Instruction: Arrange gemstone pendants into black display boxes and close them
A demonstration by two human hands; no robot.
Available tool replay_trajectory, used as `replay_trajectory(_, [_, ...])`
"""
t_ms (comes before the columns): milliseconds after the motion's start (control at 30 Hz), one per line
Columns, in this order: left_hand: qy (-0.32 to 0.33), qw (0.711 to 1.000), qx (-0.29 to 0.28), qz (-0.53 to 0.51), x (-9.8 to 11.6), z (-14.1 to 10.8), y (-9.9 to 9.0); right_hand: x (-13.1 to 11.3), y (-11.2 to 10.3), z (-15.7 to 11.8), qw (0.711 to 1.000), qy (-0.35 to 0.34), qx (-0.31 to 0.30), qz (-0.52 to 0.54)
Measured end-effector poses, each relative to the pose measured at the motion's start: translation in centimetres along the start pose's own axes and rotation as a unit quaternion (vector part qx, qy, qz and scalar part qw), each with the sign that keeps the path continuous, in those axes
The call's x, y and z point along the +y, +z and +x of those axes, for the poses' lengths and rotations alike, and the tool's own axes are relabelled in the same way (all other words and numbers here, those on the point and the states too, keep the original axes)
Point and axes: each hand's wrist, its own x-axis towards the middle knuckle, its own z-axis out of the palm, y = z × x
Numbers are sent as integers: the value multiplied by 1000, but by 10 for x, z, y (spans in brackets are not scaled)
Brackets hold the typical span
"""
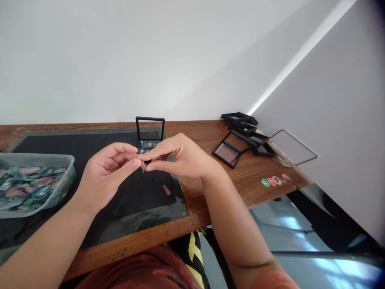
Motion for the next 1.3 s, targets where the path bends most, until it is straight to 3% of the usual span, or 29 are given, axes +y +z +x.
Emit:
replay_trajectory(333, [4, 1000, 3, 10, -1, 0, 0, 3, -1, 0, 1000, -13, -12, 16])
replay_trajectory(1133, [-3, 1000, -5, 11, 0, 2, 2, -4, 5, -1, 997, 54, 25, -45])
replay_trajectory(1300, [-15, 999, 29, 15, -1, 6, 3, -3, 5, 0, 996, 53, 35, -61])
